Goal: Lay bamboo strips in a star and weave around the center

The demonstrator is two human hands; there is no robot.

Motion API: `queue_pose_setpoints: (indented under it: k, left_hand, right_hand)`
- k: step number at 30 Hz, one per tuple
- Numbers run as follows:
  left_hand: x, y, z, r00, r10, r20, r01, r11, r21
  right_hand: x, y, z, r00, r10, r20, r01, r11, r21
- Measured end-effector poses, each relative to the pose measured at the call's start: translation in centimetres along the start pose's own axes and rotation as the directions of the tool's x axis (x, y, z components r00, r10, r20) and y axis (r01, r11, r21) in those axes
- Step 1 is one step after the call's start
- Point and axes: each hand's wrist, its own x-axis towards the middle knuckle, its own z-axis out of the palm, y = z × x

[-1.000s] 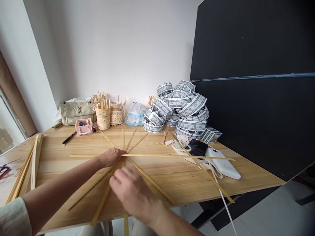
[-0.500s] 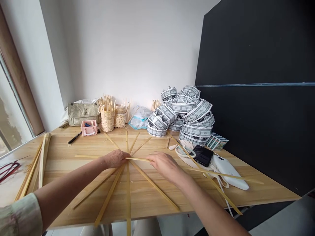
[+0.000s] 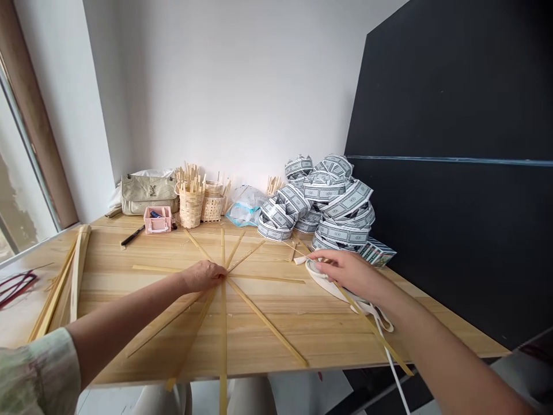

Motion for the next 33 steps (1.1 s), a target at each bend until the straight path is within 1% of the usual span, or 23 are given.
queue_pose_setpoints:
  k: [3, 5, 8, 10, 13, 17, 19, 21, 25, 27, 30, 31, 33]
  left_hand:
    - [-0.1, 0.2, 0.2, 1.0, 0.021, -0.008, -0.021, 1.0, 0.014]
    - [-0.2, 0.4, 0.3, 0.999, 0.034, -0.016, -0.034, 0.999, 0.025]
    - [-0.3, 0.6, 0.6, 0.998, 0.055, -0.026, -0.054, 0.998, 0.042]
    - [-0.4, 0.6, 0.7, 0.997, 0.074, -0.032, -0.072, 0.996, 0.054]
    - [-0.4, 0.7, 1.0, 0.995, 0.081, -0.052, -0.077, 0.994, 0.077]
    - [-0.5, 0.8, 1.4, 0.994, 0.042, -0.097, -0.023, 0.982, 0.187]
    - [-0.6, 0.9, 1.6, 0.994, 0.04, -0.098, -0.015, 0.969, 0.247]
    - [-0.6, 1.1, 1.6, 0.994, 0.041, -0.098, -0.013, 0.962, 0.273]
    - [-1.1, 1.3, 1.0, 0.993, 0.05, -0.107, -0.015, 0.952, 0.307]
    - [-1.4, 0.9, 0.2, 0.99, 0.047, -0.13, -0.003, 0.949, 0.317]
    - [-1.8, -0.3, -1.5, 0.977, -0.047, -0.207, 0.118, 0.93, 0.349]
    - [-1.8, -0.8, -2.1, 0.974, -0.08, -0.211, 0.155, 0.916, 0.371]
    - [-1.8, -1.7, -3.2, 0.98, -0.11, -0.164, 0.169, 0.894, 0.414]
  right_hand:
    - [0.9, -3.2, 2.8, 0.994, -0.092, -0.054, 0.09, 0.995, -0.044]
    - [1.8, -4.9, 4.9, 0.979, -0.194, -0.066, 0.188, 0.978, -0.089]
    - [3.7, -6.7, 8.0, 0.963, -0.269, -0.026, 0.263, 0.956, -0.133]
    - [5.0, -7.4, 9.7, 0.946, -0.323, 0.007, 0.321, 0.938, -0.127]
    - [6.9, -7.9, 12.0, 0.919, -0.393, 0.025, 0.394, 0.918, -0.054]
    - [8.6, -8.2, 14.4, 0.922, -0.388, 0.022, 0.388, 0.922, 0.01]
    - [9.1, -8.3, 15.3, 0.931, -0.365, 0.014, 0.364, 0.931, 0.035]
    - [9.6, -8.3, 16.1, 0.943, -0.332, 0.004, 0.331, 0.942, 0.061]
    - [9.9, -8.3, 16.9, 0.962, -0.273, -0.017, 0.274, 0.956, 0.102]
    - [9.9, -8.3, 16.9, 0.964, -0.265, -0.022, 0.265, 0.957, 0.117]
    - [9.4, -8.5, 16.6, 0.962, -0.273, -0.019, 0.273, 0.952, 0.141]
    - [9.3, -8.7, 16.5, 0.96, -0.278, -0.016, 0.278, 0.949, 0.151]
    - [8.9, -9.2, 16.2, 0.957, -0.288, -0.015, 0.287, 0.943, 0.168]
